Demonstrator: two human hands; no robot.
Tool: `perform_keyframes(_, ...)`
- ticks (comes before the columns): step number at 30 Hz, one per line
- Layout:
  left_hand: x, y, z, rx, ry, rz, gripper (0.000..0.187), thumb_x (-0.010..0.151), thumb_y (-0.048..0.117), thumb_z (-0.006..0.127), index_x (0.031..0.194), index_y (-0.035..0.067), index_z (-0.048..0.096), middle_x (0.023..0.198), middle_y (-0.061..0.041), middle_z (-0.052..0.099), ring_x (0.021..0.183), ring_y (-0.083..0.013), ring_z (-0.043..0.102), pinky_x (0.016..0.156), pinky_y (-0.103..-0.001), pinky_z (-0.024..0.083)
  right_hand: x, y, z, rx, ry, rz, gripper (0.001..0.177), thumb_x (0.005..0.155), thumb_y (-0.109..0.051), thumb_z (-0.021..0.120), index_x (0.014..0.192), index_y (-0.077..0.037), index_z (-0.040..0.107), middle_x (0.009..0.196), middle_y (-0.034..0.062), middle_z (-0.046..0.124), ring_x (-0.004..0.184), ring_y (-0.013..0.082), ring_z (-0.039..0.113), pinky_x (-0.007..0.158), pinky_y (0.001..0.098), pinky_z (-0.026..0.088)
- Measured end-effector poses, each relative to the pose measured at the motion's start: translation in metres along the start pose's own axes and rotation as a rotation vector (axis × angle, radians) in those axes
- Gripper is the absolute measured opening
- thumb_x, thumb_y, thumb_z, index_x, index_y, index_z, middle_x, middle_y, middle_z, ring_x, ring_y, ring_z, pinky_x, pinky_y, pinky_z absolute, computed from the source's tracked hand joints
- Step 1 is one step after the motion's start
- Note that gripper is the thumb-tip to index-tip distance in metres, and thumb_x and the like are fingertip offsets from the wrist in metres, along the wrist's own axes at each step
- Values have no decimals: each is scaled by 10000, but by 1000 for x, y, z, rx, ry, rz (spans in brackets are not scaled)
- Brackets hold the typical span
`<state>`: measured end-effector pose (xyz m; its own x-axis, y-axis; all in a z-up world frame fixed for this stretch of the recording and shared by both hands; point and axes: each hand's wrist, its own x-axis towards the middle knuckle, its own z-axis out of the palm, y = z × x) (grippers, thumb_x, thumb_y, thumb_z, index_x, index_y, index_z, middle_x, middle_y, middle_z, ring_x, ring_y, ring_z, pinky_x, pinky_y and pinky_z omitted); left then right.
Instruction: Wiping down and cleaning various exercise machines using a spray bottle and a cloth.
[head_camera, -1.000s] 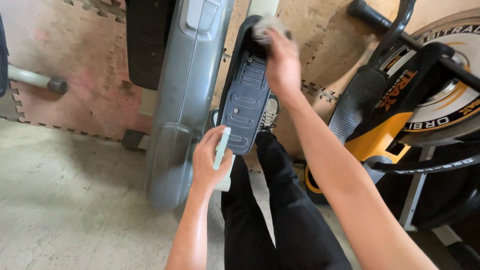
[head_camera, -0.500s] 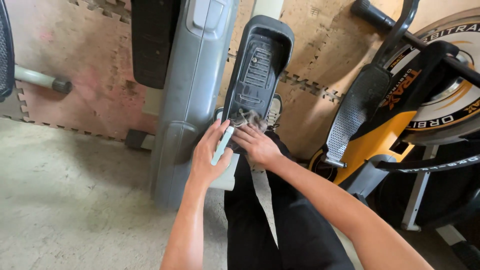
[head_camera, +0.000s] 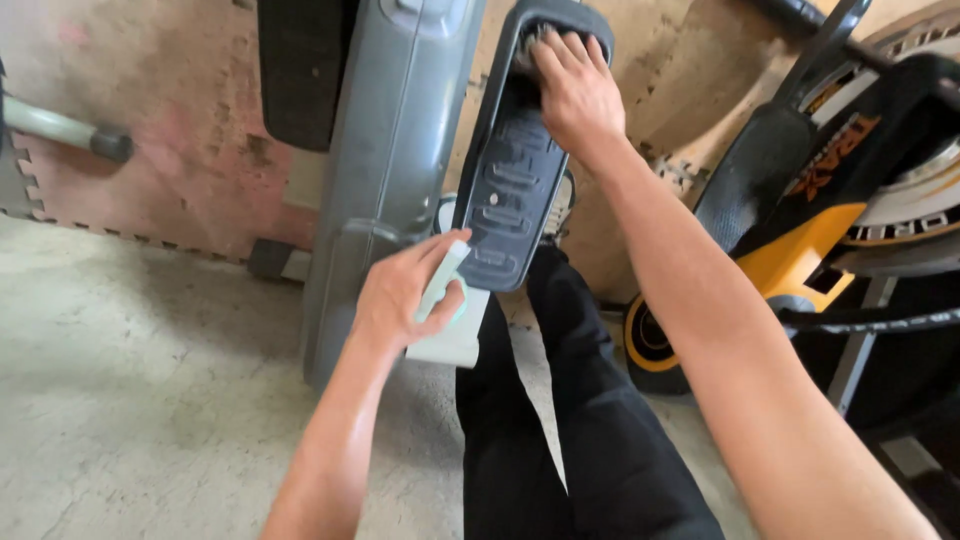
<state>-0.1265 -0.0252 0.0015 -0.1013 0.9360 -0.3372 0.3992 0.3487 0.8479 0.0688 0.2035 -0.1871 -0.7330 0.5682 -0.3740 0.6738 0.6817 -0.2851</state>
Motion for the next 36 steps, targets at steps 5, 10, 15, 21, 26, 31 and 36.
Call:
perform_keyframes(5, 2, -28, 8, 158, -13, 150, 447, 829, 204, 668, 1261, 90, 682, 1088, -102, 744, 941, -308, 730, 767, -390, 597, -51, -58, 10, -76, 119, -32, 403, 804, 62, 591, 1187, -24, 684, 1464, 157, 577, 1374, 343, 527, 1217, 430, 384)
perform_keyframes(10, -1, -35, 18, 149, 24, 185, 373, 835, 261, 697, 1172, 100, 706, 1005, -89, 753, 864, -294, 733, 697, -389, 597, -81, -66, -3, 56, 159, -179, 391, 856, -13, 612, 1241, -3, 681, 1433, 166, 584, 1371, 345, 521, 1151, 458, 406)
perform_keyframes(15, 3, -37, 16, 207, 47, 205, 335, 829, 282, 709, 1112, 101, 715, 955, -82, 752, 837, -281, 735, 669, -379, 593, -28, -32, 7, -65, 180, -192, 374, 904, 2, 612, 1269, -36, 683, 1414, 160, 606, 1340, 316, 529, 1108, 485, 425)
perform_keyframes(21, 4, -38, 16, 247, 20, 223, 353, 825, 272, 708, 1120, 78, 716, 873, -66, 726, 776, -268, 717, 635, -371, 578, -34, -51, 7, -1, 229, 5, 337, 942, 8, 583, 1264, -7, 679, 1371, 155, 618, 1298, 327, 565, 1096, 491, 457)
perform_keyframes(26, 3, -38, 17, 238, 25, 217, 339, 840, 278, 704, 1116, 80, 714, 868, -54, 721, 761, -252, 708, 617, -361, 572, -49, -40, -5, -114, 218, -225, 354, 828, -22, 604, 1165, -29, 713, 1332, 149, 628, 1236, 320, 576, 1050, 474, 467)
perform_keyframes(31, 4, -35, 17, 216, 56, 202, 299, 813, 254, 715, 1063, 89, 720, 870, -61, 719, 767, -263, 708, 621, -370, 572, -10, -29, -7, -97, 145, -98, 306, 884, 53, 606, 1164, -18, 705, 1325, 158, 624, 1224, 319, 582, 1022, 476, 483)
perform_keyframes(36, 12, -32, 18, 181, 22, 99, 241, 795, 192, 688, 1008, 83, 724, 838, -78, 717, 735, -307, 699, 618, -395, 570, -31, -52, 6, -54, 105, 57, 303, 866, 92, 595, 1139, -8, 682, 1344, 170, 616, 1265, 336, 572, 1088, 468, 464)
